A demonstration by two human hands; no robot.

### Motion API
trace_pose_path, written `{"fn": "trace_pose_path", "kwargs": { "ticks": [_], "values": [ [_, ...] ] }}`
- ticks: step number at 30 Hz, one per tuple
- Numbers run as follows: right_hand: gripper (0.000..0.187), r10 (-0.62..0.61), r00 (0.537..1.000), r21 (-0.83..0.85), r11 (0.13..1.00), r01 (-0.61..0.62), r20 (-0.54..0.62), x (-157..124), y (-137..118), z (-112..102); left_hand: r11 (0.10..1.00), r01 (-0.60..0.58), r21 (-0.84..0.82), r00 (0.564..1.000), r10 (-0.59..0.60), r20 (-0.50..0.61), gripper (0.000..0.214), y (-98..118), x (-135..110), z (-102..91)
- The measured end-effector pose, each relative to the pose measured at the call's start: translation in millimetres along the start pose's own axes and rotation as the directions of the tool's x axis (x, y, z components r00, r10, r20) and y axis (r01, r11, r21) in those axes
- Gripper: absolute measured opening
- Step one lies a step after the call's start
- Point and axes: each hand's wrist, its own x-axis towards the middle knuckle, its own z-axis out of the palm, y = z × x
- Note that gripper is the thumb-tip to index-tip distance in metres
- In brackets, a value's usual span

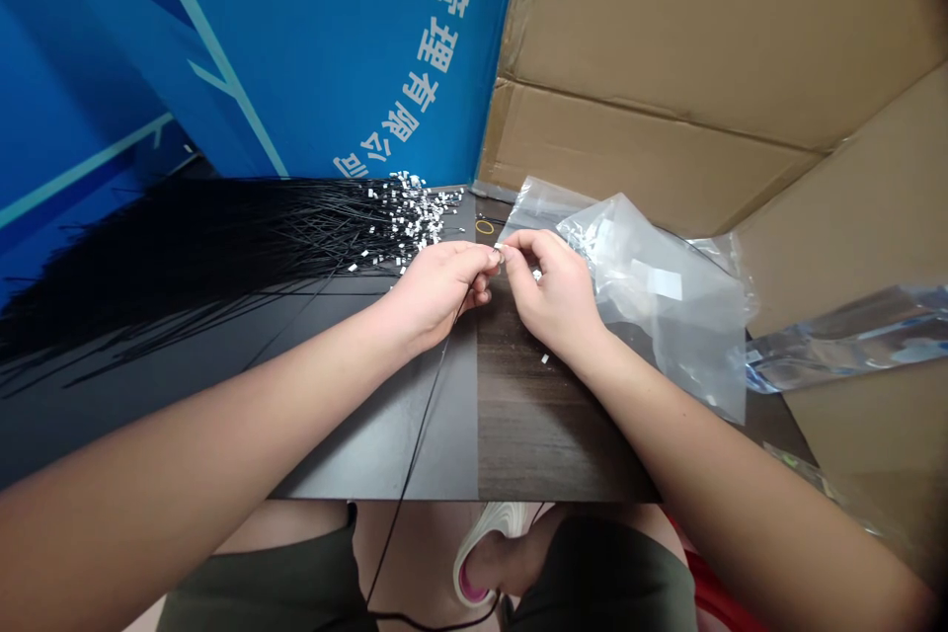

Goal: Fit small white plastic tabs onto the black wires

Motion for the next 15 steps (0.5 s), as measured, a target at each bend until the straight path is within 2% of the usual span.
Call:
{"fn": "trace_pose_path", "kwargs": {
  "ticks": [8,15],
  "values": [
    [0.011,-0.044,0.998,0.021,0.999,0.045,-0.041,-1.0,-0.5,0.1,0.982,0.066,-0.178,0.998,-0.064,0.013,0.007,4.1,-3.9,4.5],
    [0.011,-0.071,0.996,0.017,0.997,0.072,-0.063,-0.5,-0.9,0.0,0.971,0.069,-0.23,0.997,-0.058,0.054,0.012,4.7,-5.0,4.4]
  ]
}}
